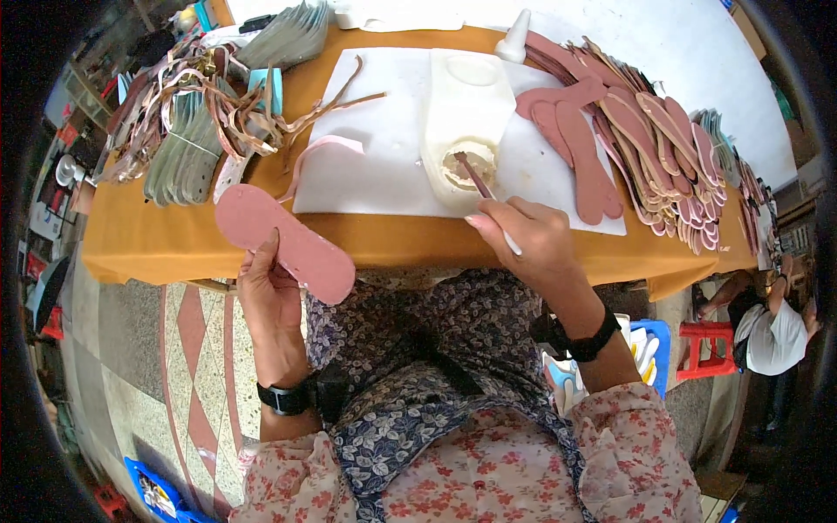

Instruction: The recorder is applying glue to the edges and surfaces of shoe soles using a brush.

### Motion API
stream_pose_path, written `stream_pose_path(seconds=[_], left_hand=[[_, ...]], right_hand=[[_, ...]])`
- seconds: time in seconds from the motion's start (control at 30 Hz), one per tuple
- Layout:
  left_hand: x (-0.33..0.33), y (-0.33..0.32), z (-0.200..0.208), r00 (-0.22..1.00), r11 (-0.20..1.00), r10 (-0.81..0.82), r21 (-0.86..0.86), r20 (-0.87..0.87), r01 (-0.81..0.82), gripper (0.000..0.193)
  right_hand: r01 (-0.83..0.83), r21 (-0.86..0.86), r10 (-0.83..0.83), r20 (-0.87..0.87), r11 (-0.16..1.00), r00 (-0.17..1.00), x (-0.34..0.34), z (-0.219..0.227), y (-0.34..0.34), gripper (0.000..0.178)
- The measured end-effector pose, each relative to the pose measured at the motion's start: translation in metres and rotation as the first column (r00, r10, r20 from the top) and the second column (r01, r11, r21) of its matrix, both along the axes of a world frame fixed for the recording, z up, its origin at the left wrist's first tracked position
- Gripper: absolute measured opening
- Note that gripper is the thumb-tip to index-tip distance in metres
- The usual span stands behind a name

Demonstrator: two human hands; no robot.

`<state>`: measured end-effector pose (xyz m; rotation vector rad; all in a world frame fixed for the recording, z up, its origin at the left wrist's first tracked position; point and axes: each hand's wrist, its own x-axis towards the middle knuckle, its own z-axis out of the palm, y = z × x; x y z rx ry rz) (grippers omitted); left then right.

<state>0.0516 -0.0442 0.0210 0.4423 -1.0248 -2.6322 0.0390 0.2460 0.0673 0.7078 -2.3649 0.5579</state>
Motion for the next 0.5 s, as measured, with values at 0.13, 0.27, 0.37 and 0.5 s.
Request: stream_pose_path(seconds=[0.13, 0.27, 0.37, 0.5], left_hand=[[0.001, 0.003, 0.004, 1.000, 1.000, 0.007, -0.003, 0.013, -0.007, 0.013], [0.000, 0.000, 0.001, 1.000, 1.000, 0.003, -0.005, 0.019, -0.003, 0.013], [0.000, 0.001, 0.001, 1.000, 1.000, -0.017, -0.009, 0.013, 0.017, 0.012], [0.001, -0.002, 0.000, 1.000, 1.000, 0.019, -0.022, 0.024, -0.018, 0.013]], right_hand=[[-0.014, 0.138, 0.030, -0.116, 0.990, 0.993, -0.015, -0.007, -0.004, 0.022], [0.050, 0.241, -0.005, -0.184, 0.969, 0.983, -0.020, -0.006, -0.013, 0.027], [0.129, 0.374, -0.057, -0.199, 0.919, 0.978, -0.018, -0.008, -0.019, 0.030], [0.211, 0.369, -0.149, -0.190, 0.905, 0.970, -0.019, 0.000, -0.039, 0.034]])
